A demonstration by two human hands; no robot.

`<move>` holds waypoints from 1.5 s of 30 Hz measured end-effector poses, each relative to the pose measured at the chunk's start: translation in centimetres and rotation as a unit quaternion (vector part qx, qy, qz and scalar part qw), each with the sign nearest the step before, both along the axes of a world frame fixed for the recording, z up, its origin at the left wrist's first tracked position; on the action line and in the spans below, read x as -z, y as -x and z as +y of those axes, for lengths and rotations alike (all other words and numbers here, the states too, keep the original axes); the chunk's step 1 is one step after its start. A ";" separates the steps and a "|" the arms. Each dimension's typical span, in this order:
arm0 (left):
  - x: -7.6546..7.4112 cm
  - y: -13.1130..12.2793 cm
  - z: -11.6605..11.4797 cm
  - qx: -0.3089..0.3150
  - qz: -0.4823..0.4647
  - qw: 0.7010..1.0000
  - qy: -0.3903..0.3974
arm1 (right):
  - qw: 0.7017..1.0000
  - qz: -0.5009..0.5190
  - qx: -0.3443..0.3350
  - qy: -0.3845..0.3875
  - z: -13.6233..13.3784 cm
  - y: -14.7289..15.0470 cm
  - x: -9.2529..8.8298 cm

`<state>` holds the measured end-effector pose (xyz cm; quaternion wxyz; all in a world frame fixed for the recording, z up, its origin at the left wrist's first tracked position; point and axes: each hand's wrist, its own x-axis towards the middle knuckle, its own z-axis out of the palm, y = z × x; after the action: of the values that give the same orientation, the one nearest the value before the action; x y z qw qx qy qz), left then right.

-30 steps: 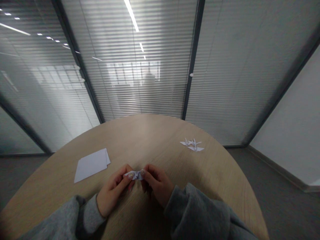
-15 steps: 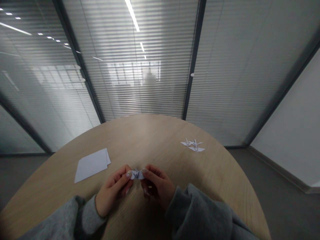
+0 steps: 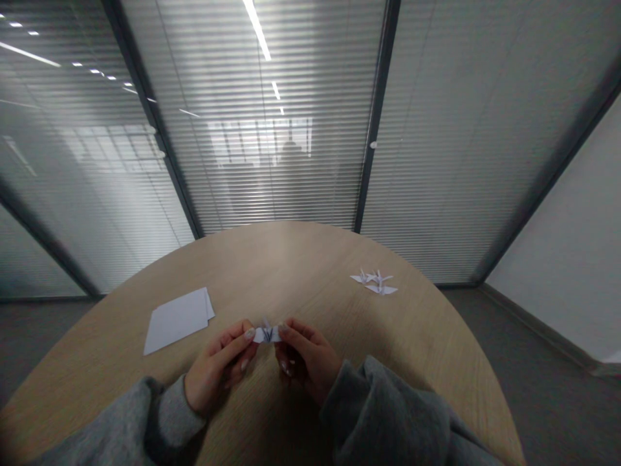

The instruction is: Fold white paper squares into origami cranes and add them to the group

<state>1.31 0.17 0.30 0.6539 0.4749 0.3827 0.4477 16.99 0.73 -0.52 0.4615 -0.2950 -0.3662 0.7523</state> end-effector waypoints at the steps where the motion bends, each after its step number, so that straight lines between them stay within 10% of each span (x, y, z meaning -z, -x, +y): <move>1: 0.0 0.1 0.1 0.002 -0.006 1.000 0.005 | 1.000 -0.006 0.006 0.001 0.1 0.0 0.1; 45: -0.1 0.3 0.5 -0.011 -0.067 0.997 0.038 | 0.997 0.032 0.052 0.036 0.2 -0.4 -0.2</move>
<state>0.99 0.65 0.37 0.6907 0.4146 0.3599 0.4706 17.38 0.94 -0.33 0.5008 -0.3062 -0.3082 0.7486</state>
